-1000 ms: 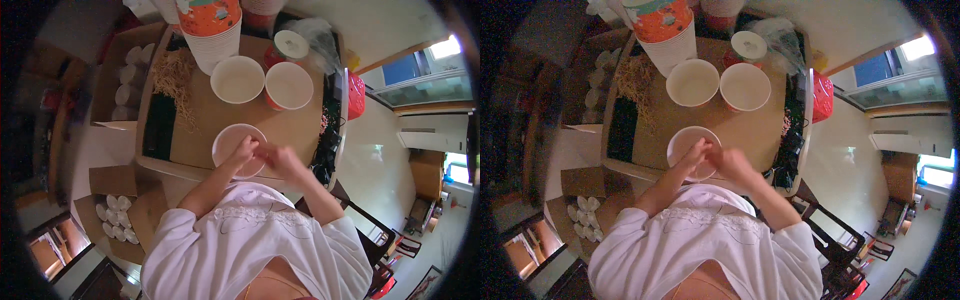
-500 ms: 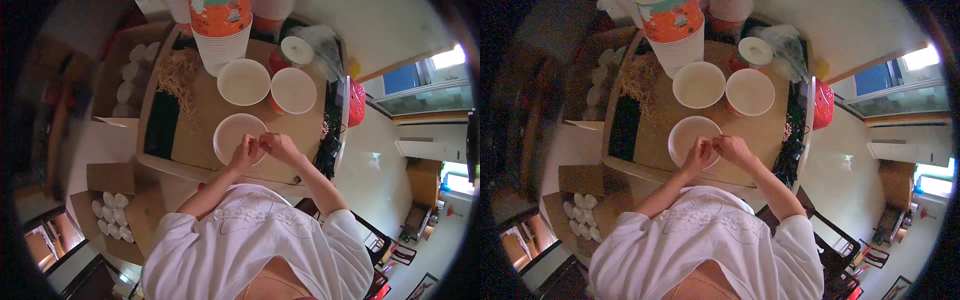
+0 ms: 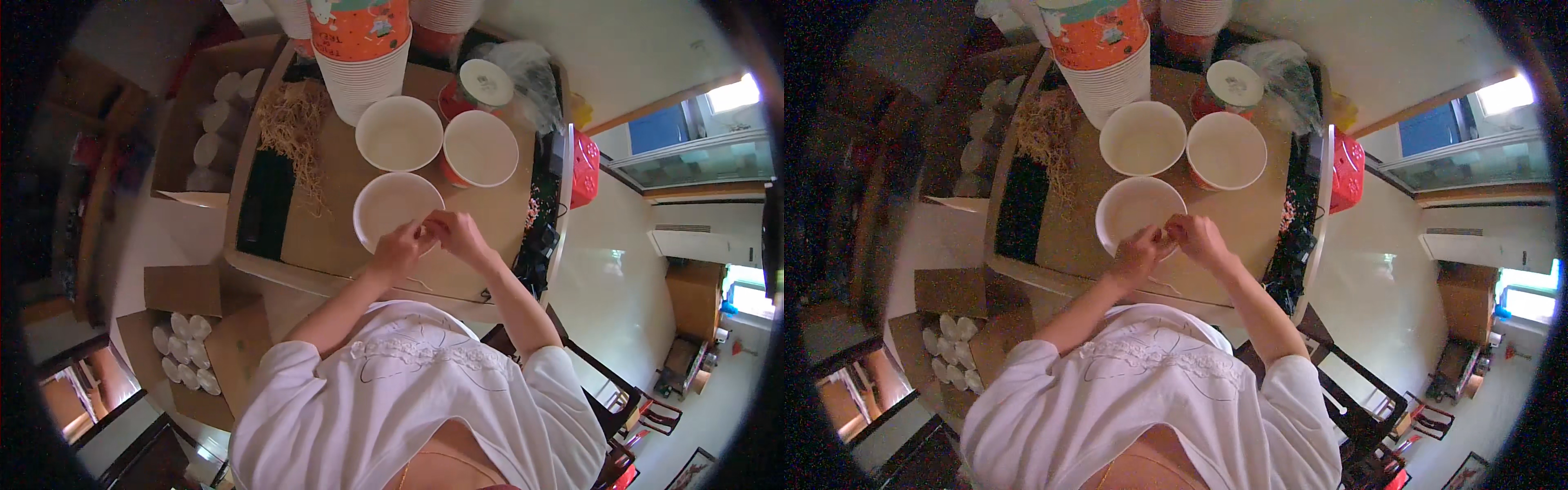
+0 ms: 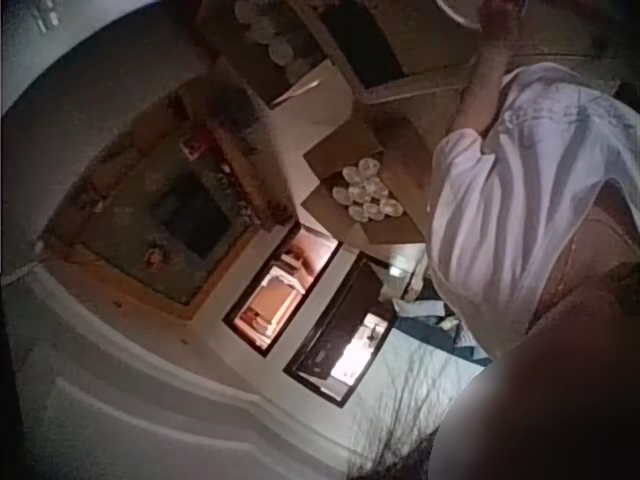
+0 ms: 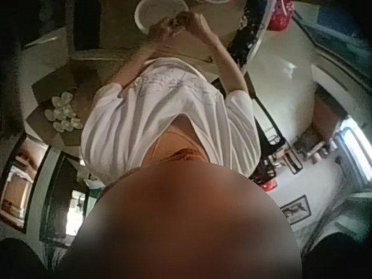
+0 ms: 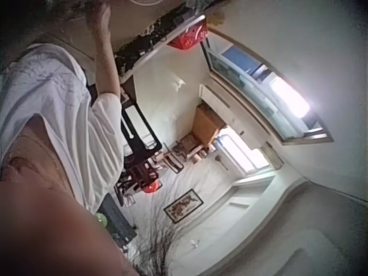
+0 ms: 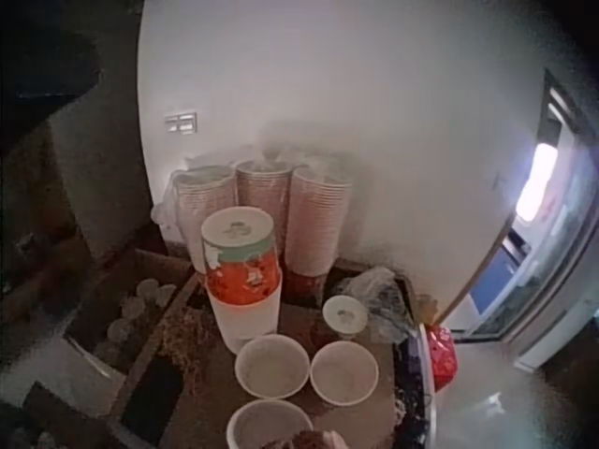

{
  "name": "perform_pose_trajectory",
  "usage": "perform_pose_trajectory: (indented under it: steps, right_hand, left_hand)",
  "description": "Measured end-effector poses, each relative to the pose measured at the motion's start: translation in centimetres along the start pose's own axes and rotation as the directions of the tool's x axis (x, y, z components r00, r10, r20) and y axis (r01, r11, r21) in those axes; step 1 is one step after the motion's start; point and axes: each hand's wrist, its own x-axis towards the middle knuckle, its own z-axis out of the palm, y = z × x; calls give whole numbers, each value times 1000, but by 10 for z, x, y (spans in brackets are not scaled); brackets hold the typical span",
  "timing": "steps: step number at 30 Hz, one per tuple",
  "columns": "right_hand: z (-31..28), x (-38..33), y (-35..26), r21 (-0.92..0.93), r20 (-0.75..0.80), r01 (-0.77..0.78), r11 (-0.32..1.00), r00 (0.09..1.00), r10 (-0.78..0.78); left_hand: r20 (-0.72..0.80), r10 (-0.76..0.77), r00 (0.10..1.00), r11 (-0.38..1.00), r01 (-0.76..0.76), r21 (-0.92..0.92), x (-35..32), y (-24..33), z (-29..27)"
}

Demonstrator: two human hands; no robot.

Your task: The recorder is unpacking stacks of paper bowls from plastic sleeves and preparing them for packaging, including tying strings.

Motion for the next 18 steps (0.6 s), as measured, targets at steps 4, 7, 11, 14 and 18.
perform_pose_trajectory:
  steps: [4,7,11,14,18]
  right_hand:
    - [-2,1,-3,-70,42,-63,996,997,66]
    - [3,-5,6,-20,-144,99,995,984,-100]
    - [7,-15,4,7,-210,91,996,974,-88]
    - [14,-21,3,50,-285,43,998,958,-27]
    - [30,-31,4,159,-414,20,987,909,48]
  left_hand:
    - [-1,-37,999,990,37,138,9,9,1]
    - [68,-40,997,999,41,0,11,5,-4]
    - [22,-142,990,954,142,-266,9,-3,-1]
    - [256,-374,892,663,450,-599,13,-13,3]
    - [770,-386,508,-326,706,-629,20,-19,-1]
